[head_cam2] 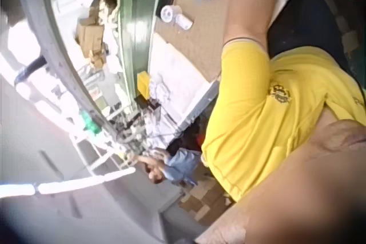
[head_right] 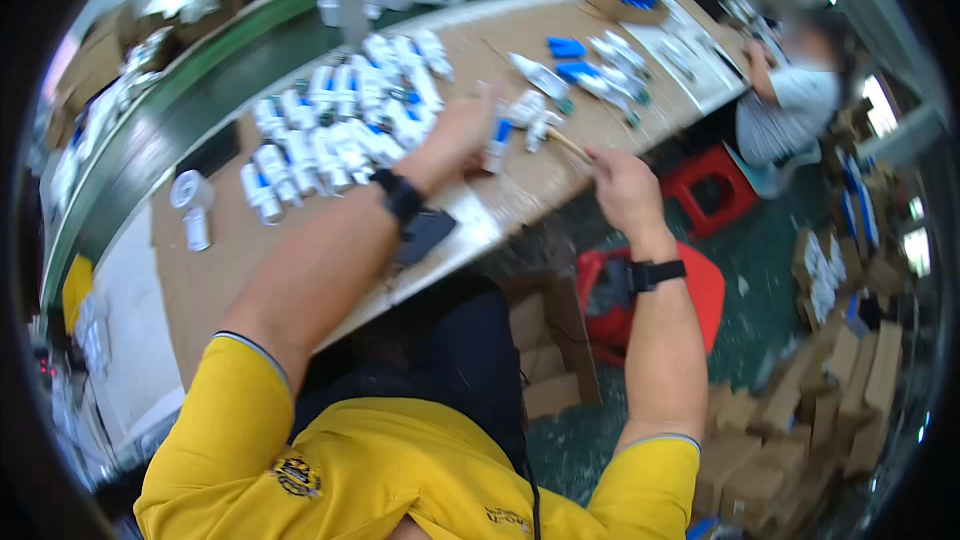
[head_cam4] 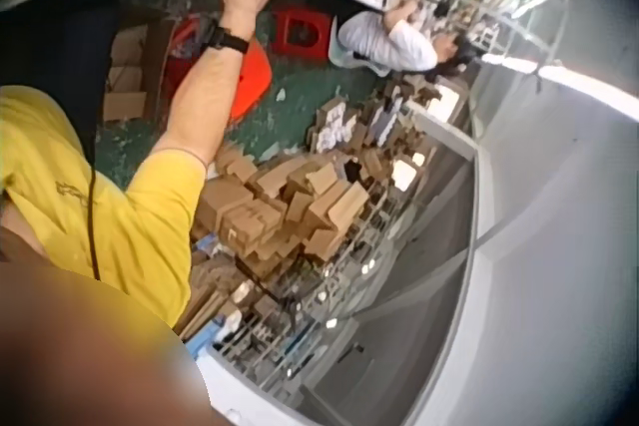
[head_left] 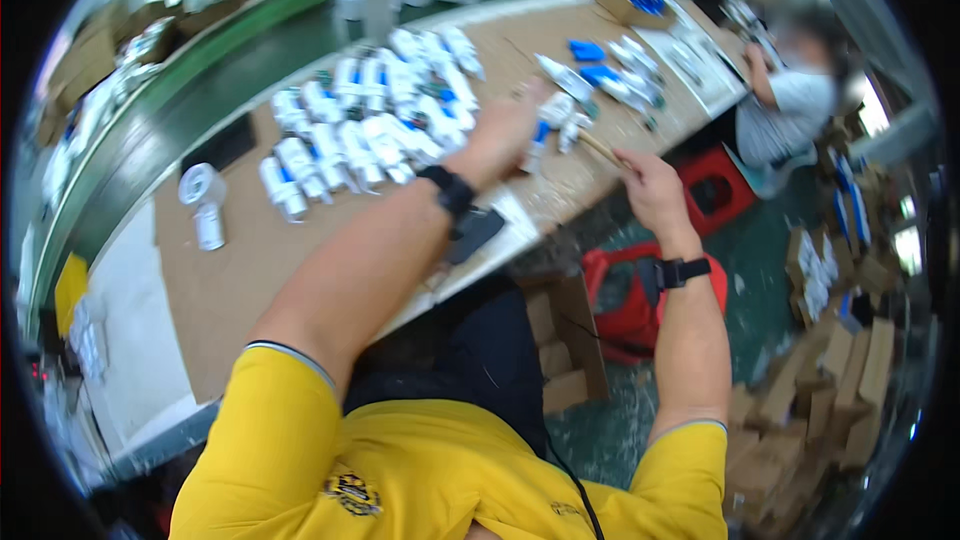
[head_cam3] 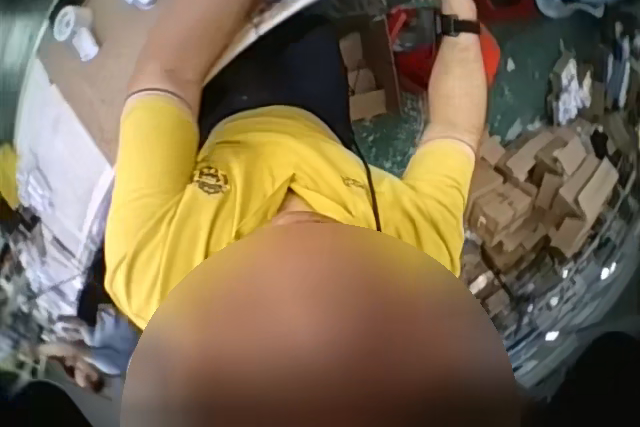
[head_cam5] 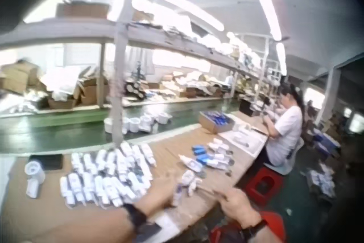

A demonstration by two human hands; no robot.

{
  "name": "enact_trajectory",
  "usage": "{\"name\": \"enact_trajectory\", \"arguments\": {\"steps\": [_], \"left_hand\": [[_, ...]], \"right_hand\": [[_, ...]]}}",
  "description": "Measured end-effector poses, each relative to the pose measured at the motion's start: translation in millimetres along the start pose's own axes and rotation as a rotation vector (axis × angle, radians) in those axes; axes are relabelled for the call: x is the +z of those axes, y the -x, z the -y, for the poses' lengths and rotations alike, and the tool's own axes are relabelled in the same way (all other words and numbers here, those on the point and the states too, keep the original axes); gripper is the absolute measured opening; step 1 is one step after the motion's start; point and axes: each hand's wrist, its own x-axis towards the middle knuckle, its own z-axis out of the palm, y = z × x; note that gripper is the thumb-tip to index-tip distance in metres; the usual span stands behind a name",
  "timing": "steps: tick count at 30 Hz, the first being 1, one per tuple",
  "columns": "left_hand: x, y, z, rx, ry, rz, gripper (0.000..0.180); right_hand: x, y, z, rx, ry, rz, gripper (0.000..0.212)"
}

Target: Assembling small electronic devices by manually inserting components such as circuit boards and batteries into plastic housings.

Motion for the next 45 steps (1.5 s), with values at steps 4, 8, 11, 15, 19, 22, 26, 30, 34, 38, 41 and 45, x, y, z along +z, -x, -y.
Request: {"name": "enact_trajectory", "arguments": {"steps": [4,8,11,15,19,22,26,30,34,38,41,45], "left_hand": [[11.9,-13.8,-1.9,0.243,-0.116,-0.104,0.072],[10.9,-8.9,10.3,0.315,-0.342,-0.425,0.05],[-28.5,34.2,-3.0,0.469,-0.191,-0.298,0.035],[-152.7,62.8,-13.8,0.7,-0.413,-0.401,0.03],[-294.5,-0.3,8.8,0.47,-0.803,-0.549,0.035],[-326.7,-50.7,7.9,0.38,-0.927,-0.477,0.048],[-327.8,-135.6,15.0,0.395,-1.073,-0.4,0.064],[-317.6,-191.6,11.2,0.317,-0.984,-0.429,0.067],[-318.1,-218.5,-0.3,0.23,-1.046,-0.28,0.068],[-344.4,-222.6,14.3,0.285,-1.096,-0.159,0.064],[-347.4,-217.3,16.5,0.315,-1.081,-0.137,0.063],[-346.9,-210.4,22.7,0.306,-1.073,-0.179,0.063]], "right_hand": [[4.8,-33.5,7.9,-0.102,0.276,-0.043,0.022],[13.1,-41.1,18.4,-0.096,0.395,-0.159,0.021],[16.0,-47.7,21.6,-0.103,0.407,-0.239,0.024],[14.0,-64.5,43.2,-0.155,0.299,-0.264,0.032],[29.9,-128.7,100.4,-0.244,0.142,-0.206,0.044],[50.9,-198.6,129.3,-0.304,0.179,-0.133,0.053],[114.7,-304.4,145.8,-0.426,0.183,-0.006,0.063],[176.9,-380.2,164.2,-0.503,0.28,0.118,0.065],[210.6,-444.8,140.3,-0.828,0.162,0.28,0.068],[237.9,-442.4,179.9,-0.356,0.019,0.512,0.071],[235.5,-438.6,209.0,-0.377,0.253,0.446,0.073],[256.0,-429.4,206.9,-0.472,0.362,0.269,0.072]]}}
